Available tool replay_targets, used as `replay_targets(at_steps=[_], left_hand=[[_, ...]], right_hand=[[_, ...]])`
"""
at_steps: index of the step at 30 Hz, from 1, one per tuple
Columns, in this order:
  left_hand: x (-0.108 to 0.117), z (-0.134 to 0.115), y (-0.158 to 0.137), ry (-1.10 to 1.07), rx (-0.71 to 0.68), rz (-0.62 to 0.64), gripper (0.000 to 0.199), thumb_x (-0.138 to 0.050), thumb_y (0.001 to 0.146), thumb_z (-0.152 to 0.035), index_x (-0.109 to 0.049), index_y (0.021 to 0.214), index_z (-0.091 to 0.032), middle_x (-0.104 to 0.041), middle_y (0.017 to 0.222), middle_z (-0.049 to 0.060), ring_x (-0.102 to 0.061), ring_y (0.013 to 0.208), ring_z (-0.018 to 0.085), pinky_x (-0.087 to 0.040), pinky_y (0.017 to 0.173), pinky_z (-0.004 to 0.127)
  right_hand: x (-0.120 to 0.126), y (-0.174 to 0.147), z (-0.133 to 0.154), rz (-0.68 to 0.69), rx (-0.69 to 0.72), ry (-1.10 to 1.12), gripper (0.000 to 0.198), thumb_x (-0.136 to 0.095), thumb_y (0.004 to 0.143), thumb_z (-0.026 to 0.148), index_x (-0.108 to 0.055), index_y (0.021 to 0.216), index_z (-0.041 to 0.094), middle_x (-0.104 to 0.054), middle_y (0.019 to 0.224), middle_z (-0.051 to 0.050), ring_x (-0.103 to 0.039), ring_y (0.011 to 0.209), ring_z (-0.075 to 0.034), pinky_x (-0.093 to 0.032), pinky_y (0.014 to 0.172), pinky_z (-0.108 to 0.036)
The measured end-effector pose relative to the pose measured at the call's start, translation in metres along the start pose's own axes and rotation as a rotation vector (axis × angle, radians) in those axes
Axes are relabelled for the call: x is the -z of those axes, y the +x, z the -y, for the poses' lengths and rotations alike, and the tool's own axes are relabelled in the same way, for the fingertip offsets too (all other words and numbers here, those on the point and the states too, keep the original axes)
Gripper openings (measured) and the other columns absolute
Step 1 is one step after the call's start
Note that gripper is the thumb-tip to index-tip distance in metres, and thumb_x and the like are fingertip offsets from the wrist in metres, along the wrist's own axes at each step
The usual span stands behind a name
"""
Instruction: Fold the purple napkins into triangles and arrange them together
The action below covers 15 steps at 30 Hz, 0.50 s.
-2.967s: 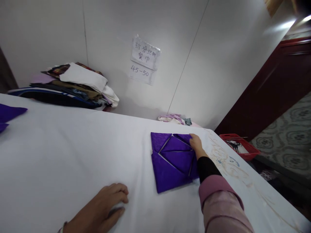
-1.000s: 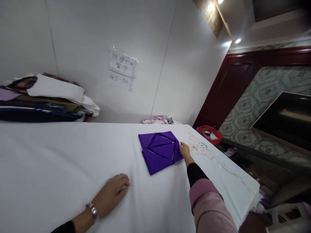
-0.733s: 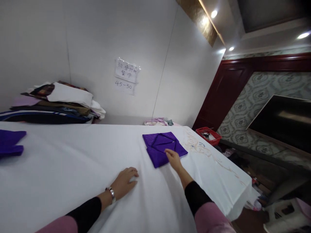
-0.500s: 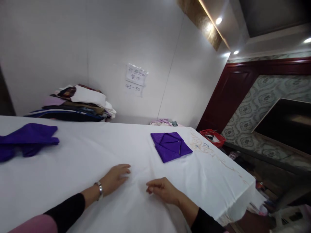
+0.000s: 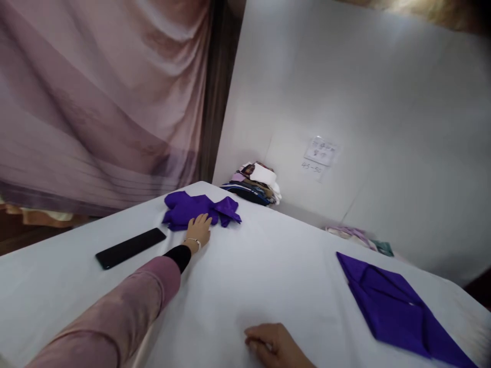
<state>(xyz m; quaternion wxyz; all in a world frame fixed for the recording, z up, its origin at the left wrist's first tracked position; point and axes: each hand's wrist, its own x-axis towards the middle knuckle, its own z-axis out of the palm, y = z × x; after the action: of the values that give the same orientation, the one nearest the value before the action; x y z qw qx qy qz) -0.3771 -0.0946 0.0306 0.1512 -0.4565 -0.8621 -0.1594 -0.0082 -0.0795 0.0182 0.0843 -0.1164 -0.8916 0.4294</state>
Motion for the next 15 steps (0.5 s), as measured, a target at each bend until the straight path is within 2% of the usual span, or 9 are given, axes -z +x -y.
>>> replay_targets(at_steps=[2,4,7,9,10,12,14,15], left_hand=[[-0.003,0.007,0.006,0.002,-0.011,0.010,0.045,-0.045,0.077,-0.011,-0.049,0.122,-0.016,-0.043,0.138,0.014,-0.034,0.128,0.028,-0.027,0.102,0.046],[-0.005,0.007,0.015,-0.005,-0.043,0.028,0.045,-0.045,0.079,-0.010,-0.049,0.122,-0.017,-0.044,0.137,0.013,-0.036,0.127,0.026,-0.030,0.101,0.043],[-0.003,-0.008,0.032,-0.026,-0.101,0.054,0.046,-0.042,0.080,-0.008,-0.047,0.125,-0.017,-0.041,0.140,0.011,-0.037,0.127,0.025,-0.033,0.101,0.038],[0.002,-0.025,0.040,-0.052,-0.149,0.074,0.047,-0.038,0.080,-0.006,-0.045,0.126,-0.014,-0.036,0.143,0.011,-0.038,0.127,0.026,-0.035,0.099,0.036],[0.004,-0.033,0.043,-0.070,-0.179,0.084,0.047,-0.035,0.081,-0.006,-0.045,0.126,-0.012,-0.034,0.143,0.011,-0.039,0.126,0.027,-0.037,0.097,0.035],[0.005,-0.040,0.051,-0.115,-0.254,0.092,0.046,-0.029,0.083,-0.005,-0.042,0.127,-0.010,-0.028,0.145,0.014,-0.035,0.127,0.031,-0.038,0.096,0.043],[-0.005,-0.034,0.068,-0.155,-0.306,0.091,0.045,-0.022,0.085,-0.004,-0.044,0.124,-0.004,-0.027,0.144,0.019,-0.030,0.128,0.037,-0.033,0.095,0.055],[-0.015,-0.027,0.082,-0.138,-0.285,0.087,0.043,-0.023,0.084,-0.006,-0.050,0.117,-0.004,-0.031,0.142,0.017,-0.029,0.129,0.038,-0.033,0.094,0.057]], right_hand=[[-0.008,0.016,-0.003,-0.009,0.059,-0.006,0.024,-0.048,0.083,0.029,-0.068,0.097,0.029,-0.069,0.084,0.000,-0.063,0.075,-0.018,-0.049,0.071,-0.027],[-0.014,0.027,-0.014,-0.092,0.142,-0.029,0.027,-0.048,0.083,0.026,-0.064,0.105,0.029,-0.068,0.097,-0.002,-0.063,0.087,-0.019,-0.050,0.079,-0.031],[-0.023,0.036,-0.034,-0.286,0.271,-0.109,0.038,-0.047,0.082,0.020,-0.054,0.118,0.030,-0.060,0.117,-0.006,-0.055,0.108,-0.021,-0.045,0.091,-0.038],[-0.028,0.038,-0.039,-0.349,0.318,-0.199,0.040,-0.049,0.080,0.017,-0.052,0.118,0.029,-0.058,0.120,-0.007,-0.051,0.114,-0.022,-0.041,0.096,-0.042],[-0.030,0.038,-0.038,-0.347,0.318,-0.246,0.038,-0.051,0.079,0.017,-0.054,0.114,0.028,-0.059,0.118,-0.007,-0.051,0.113,-0.021,-0.040,0.098,-0.042],[-0.031,0.040,-0.032,-0.295,0.275,-0.325,0.026,-0.052,0.078,0.017,-0.058,0.102,0.026,-0.062,0.110,-0.004,-0.054,0.108,-0.018,-0.038,0.100,-0.037],[-0.028,0.043,-0.024,-0.230,0.233,-0.377,0.018,-0.048,0.081,0.017,-0.059,0.094,0.023,-0.064,0.104,-0.002,-0.057,0.103,-0.013,-0.037,0.100,-0.029],[-0.025,0.045,-0.022,-0.195,0.231,-0.396,0.016,-0.047,0.082,0.018,-0.059,0.092,0.021,-0.065,0.104,-0.002,-0.056,0.104,-0.012,-0.036,0.100,-0.025]])
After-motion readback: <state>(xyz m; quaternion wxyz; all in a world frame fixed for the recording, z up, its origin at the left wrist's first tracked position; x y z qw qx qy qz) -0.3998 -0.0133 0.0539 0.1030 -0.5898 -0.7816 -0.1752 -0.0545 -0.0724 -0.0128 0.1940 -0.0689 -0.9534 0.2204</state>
